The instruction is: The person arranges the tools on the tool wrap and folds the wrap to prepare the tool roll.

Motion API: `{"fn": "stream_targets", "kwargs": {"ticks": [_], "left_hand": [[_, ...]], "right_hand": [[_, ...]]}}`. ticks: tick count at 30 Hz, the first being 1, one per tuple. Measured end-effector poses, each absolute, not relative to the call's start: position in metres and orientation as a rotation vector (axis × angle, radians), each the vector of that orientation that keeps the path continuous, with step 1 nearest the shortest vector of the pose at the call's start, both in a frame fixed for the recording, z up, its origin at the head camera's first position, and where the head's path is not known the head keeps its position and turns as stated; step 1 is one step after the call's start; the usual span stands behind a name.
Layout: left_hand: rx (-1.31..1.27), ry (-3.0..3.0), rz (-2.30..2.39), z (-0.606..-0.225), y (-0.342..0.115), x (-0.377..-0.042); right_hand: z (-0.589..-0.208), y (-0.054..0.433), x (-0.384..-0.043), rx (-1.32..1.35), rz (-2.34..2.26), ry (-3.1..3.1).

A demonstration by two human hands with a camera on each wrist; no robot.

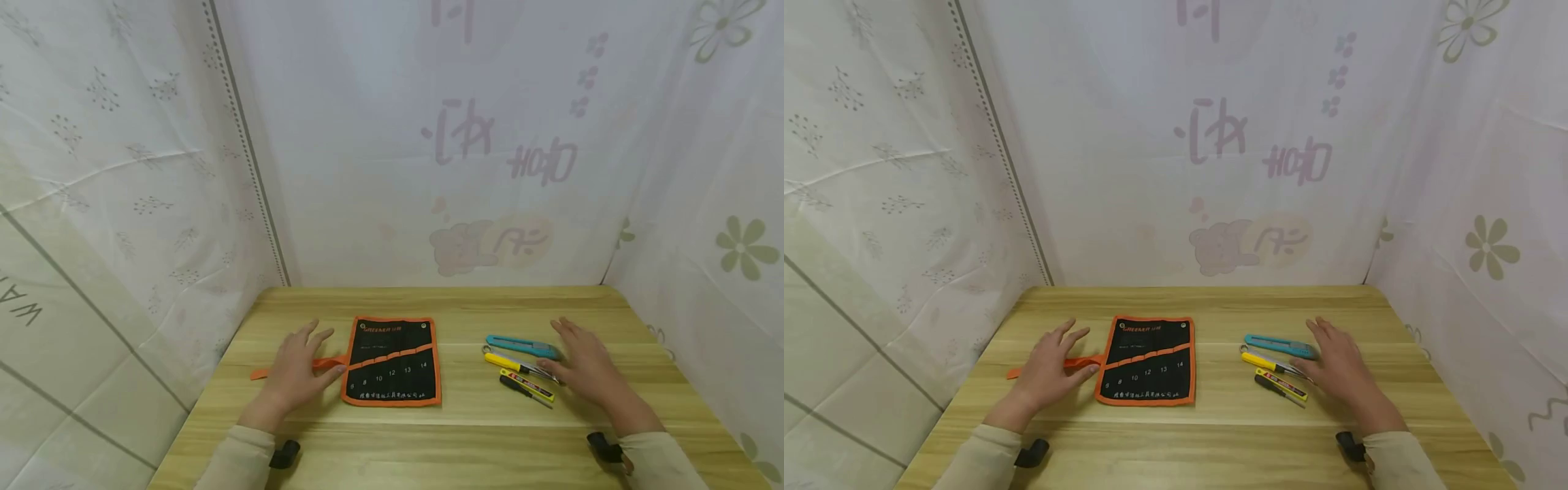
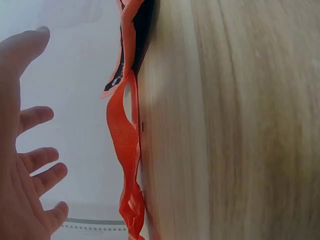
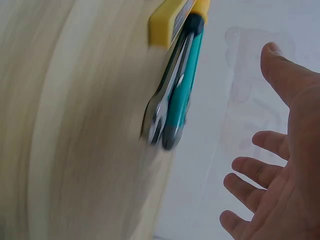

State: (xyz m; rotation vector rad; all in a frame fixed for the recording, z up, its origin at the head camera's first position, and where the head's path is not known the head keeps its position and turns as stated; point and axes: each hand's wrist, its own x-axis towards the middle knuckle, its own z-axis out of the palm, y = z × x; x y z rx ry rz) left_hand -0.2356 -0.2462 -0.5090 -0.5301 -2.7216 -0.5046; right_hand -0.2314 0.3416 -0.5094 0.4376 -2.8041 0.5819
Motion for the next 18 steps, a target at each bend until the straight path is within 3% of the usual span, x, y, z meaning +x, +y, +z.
{"fn": "stream_targets", "kwargs": {"ticks": [18], "left_hand": [[-0.52, -2.778, -0.557, -0.519, -0.232, -0.234]], "right_hand": [[-0.508, 0.269, -0.234, 0.596, 0.634, -2.823]]}}
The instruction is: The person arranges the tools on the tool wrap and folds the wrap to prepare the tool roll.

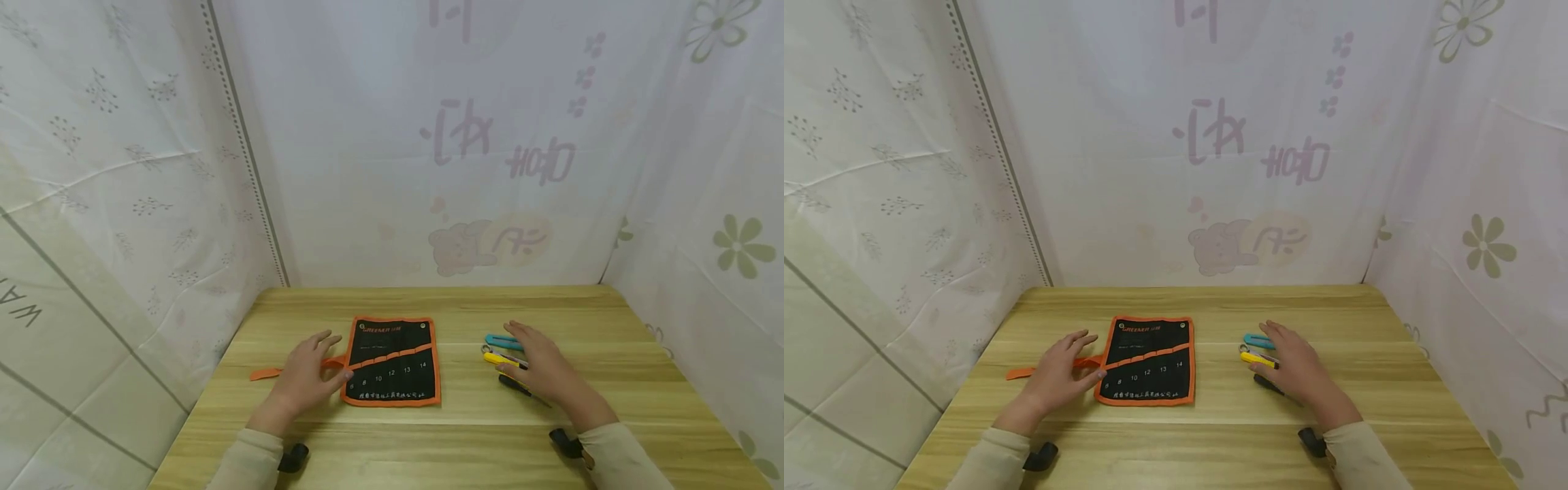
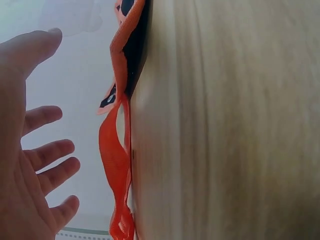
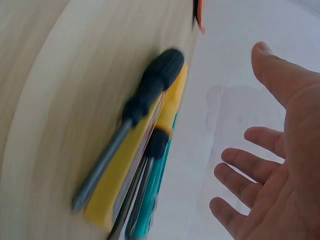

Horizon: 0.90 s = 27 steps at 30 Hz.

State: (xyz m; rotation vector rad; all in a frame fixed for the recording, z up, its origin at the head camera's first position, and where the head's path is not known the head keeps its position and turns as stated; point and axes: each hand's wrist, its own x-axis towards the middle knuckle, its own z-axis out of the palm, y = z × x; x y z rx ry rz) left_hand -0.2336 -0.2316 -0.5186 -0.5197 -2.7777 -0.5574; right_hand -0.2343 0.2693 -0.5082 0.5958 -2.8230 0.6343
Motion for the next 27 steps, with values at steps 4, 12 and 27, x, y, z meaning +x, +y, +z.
{"fn": "stream_targets", "kwargs": {"ticks": [4, 12, 27], "left_hand": [[-0.511, -2.794, -0.58, -0.52, -0.228, -0.232], [-0.51, -2.801, -0.58, -0.524, -0.221, -0.229], [-0.537, -2.894, -0.652, -0.523, -0.214, -0.226]], "right_hand": [[-0.511, 0.255, -0.237, 0.634, 0.683, -2.817], [-0.518, 0.229, -0.241, 0.662, 0.801, -2.857], [-0.52, 0.188, -0.246, 0.679, 0.895, -2.944]]}}
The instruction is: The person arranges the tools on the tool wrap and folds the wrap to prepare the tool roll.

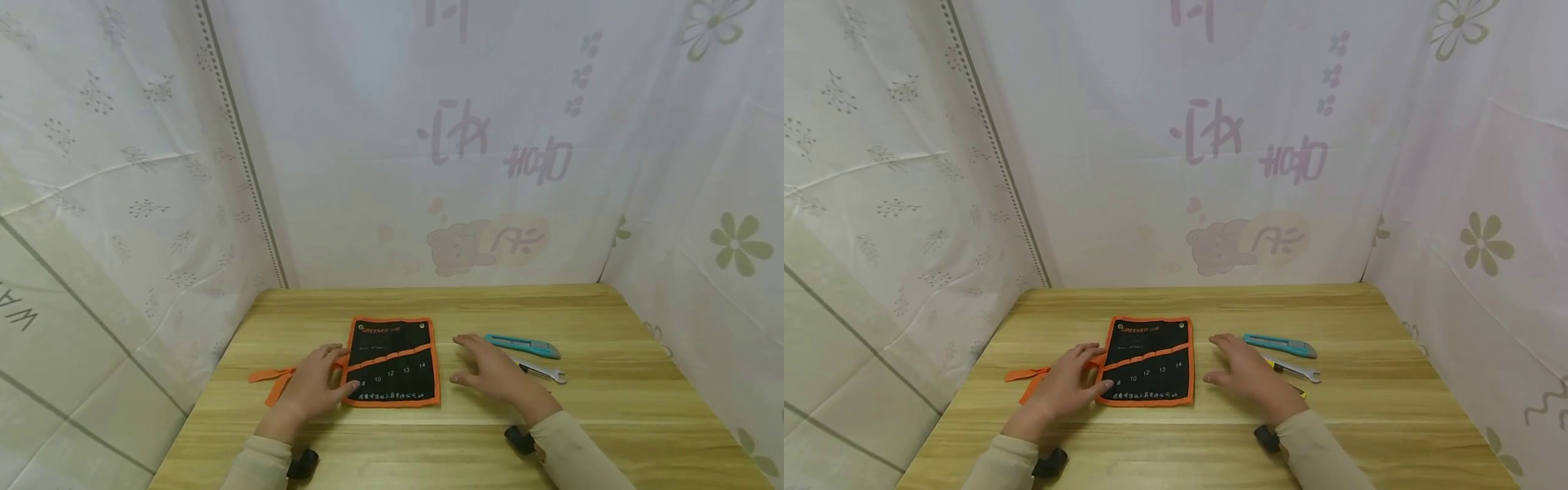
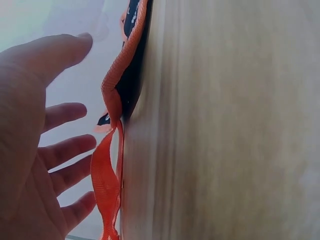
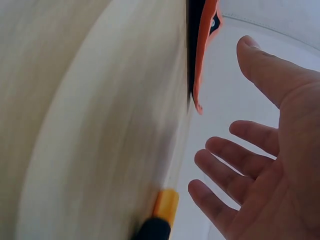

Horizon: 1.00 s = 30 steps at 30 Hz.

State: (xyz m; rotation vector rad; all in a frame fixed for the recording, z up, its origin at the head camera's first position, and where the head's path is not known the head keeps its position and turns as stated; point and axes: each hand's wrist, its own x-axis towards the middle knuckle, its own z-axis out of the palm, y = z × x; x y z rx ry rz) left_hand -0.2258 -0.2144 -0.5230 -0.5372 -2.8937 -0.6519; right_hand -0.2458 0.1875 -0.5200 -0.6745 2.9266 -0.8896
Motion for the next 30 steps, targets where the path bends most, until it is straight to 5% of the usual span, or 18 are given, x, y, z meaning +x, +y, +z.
{"fn": "stream_targets", "kwargs": {"ticks": [30], "left_hand": [[-0.62, -2.913, -0.539, -0.533, -0.213, -0.228]], "right_hand": [[-0.531, 0.146, -0.264, -0.773, -0.706, 2.848]]}}
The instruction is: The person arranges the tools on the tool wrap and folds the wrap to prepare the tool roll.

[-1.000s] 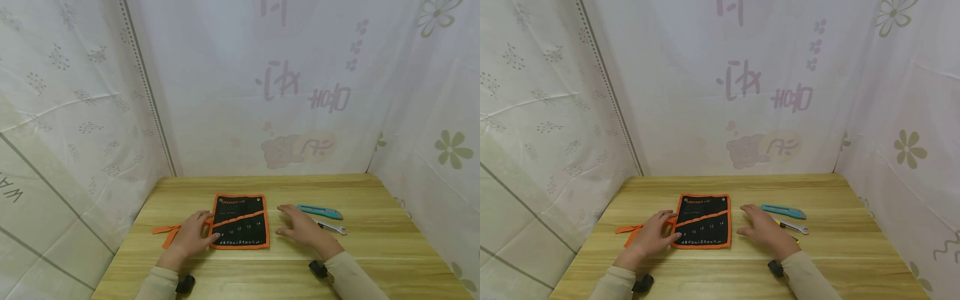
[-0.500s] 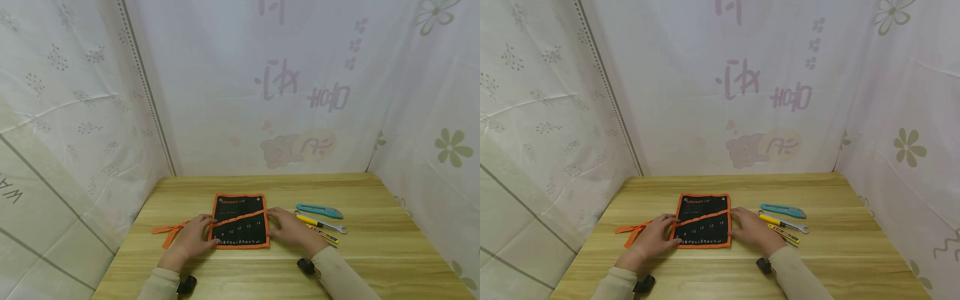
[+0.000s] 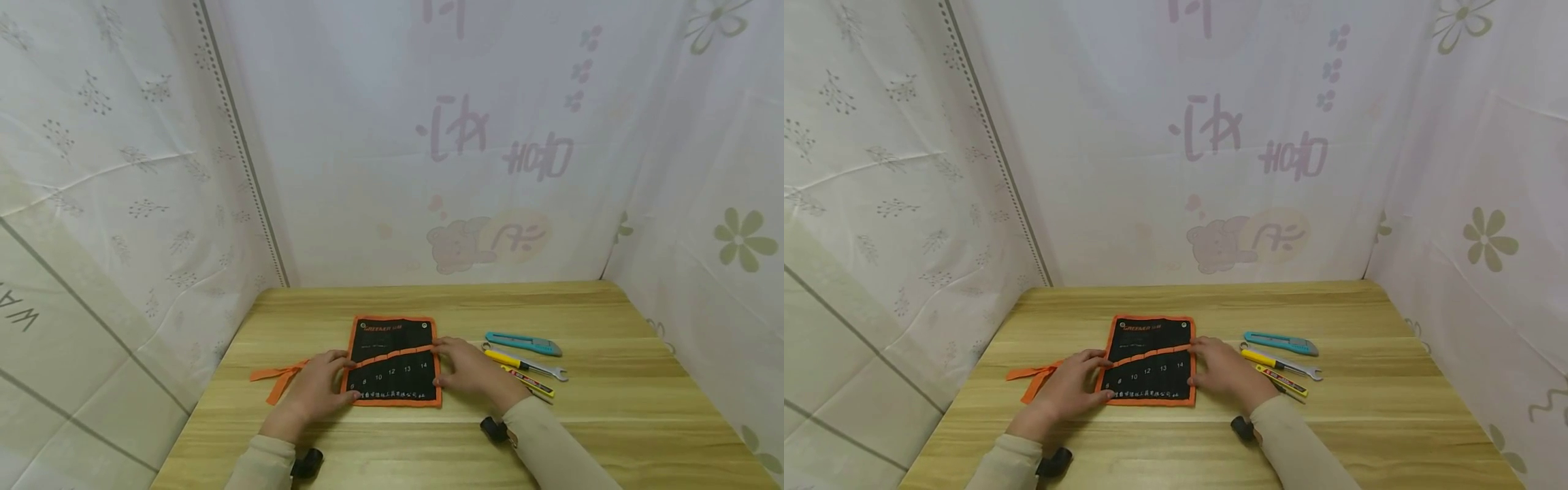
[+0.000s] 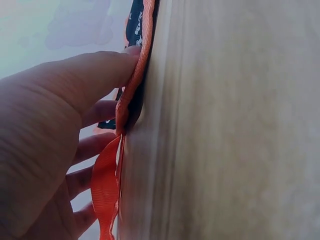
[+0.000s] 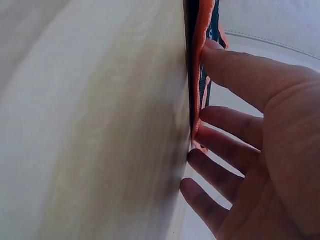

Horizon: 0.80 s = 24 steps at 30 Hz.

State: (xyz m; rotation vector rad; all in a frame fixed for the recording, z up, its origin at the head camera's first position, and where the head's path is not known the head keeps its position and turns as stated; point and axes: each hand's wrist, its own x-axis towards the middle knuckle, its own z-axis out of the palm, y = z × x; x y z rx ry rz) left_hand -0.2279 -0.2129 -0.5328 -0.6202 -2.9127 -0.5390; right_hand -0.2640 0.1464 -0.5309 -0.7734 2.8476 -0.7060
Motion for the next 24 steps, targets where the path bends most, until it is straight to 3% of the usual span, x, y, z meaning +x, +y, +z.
{"fn": "stream_targets", "kwargs": {"ticks": [24], "left_hand": [[-0.599, -2.819, -0.457, -0.535, -0.21, -0.238]], "right_hand": [[-0.53, 0.146, -0.252, -0.763, -0.66, 2.943]]}}
